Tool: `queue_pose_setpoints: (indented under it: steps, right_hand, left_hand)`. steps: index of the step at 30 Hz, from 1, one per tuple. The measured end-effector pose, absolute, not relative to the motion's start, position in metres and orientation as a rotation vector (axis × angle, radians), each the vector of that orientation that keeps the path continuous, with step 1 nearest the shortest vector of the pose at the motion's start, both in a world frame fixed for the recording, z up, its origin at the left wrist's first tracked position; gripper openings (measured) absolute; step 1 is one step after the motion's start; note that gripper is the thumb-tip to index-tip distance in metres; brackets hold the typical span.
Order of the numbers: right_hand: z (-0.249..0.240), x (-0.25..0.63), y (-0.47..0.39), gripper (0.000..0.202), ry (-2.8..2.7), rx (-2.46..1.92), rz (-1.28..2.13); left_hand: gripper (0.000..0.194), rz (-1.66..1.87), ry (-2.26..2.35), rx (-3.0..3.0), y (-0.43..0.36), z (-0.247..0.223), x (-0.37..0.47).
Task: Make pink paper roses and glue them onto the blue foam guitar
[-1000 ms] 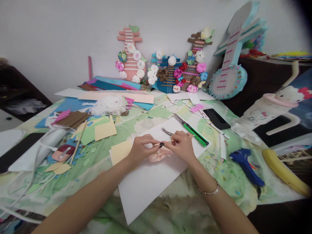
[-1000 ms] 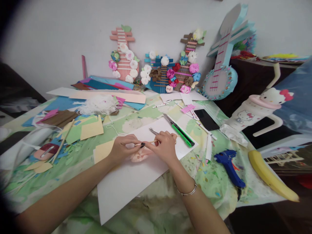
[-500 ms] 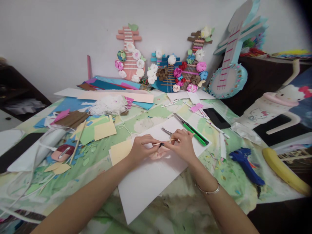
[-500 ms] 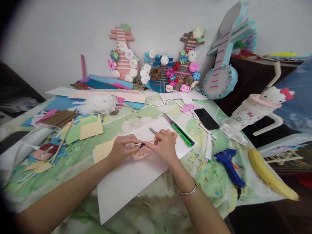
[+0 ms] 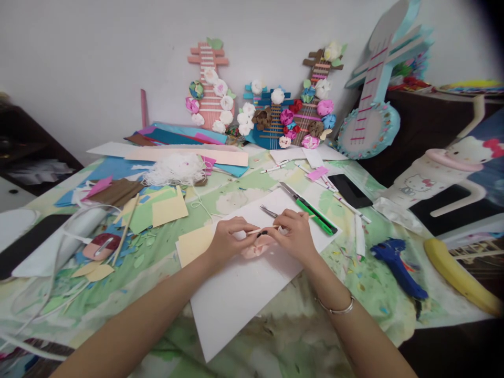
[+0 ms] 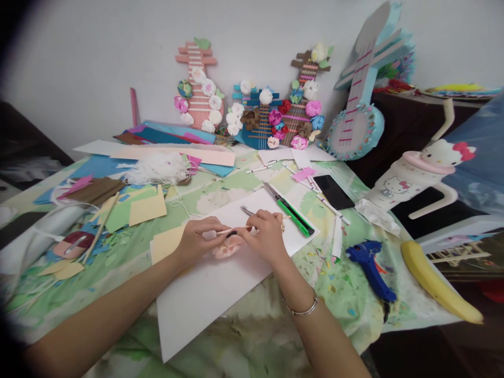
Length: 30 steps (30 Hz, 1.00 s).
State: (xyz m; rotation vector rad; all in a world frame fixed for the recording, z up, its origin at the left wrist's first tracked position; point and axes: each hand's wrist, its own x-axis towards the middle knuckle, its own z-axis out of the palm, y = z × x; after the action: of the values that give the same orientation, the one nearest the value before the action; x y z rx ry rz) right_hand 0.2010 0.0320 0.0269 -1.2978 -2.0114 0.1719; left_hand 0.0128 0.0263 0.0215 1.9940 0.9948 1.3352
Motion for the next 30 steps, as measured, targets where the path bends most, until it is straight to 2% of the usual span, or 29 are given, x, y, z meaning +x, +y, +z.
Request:
queue_pose_setpoints:
  steps: [15,30]
  right_hand:
    - [0.0246,0.1998,0.0322,0.047,-2.108,-1.291,0.072]
    - [0.0302,0.1975,0.0307,0.048,-2.017,-1.349,0.186]
  left_hand:
    - [0.009,1.378,0.918,2.056,0.0289,0.0193,0.0128]
    - [0.008,1.333,0.965,1.964,0.0269,0.017,0.0138]
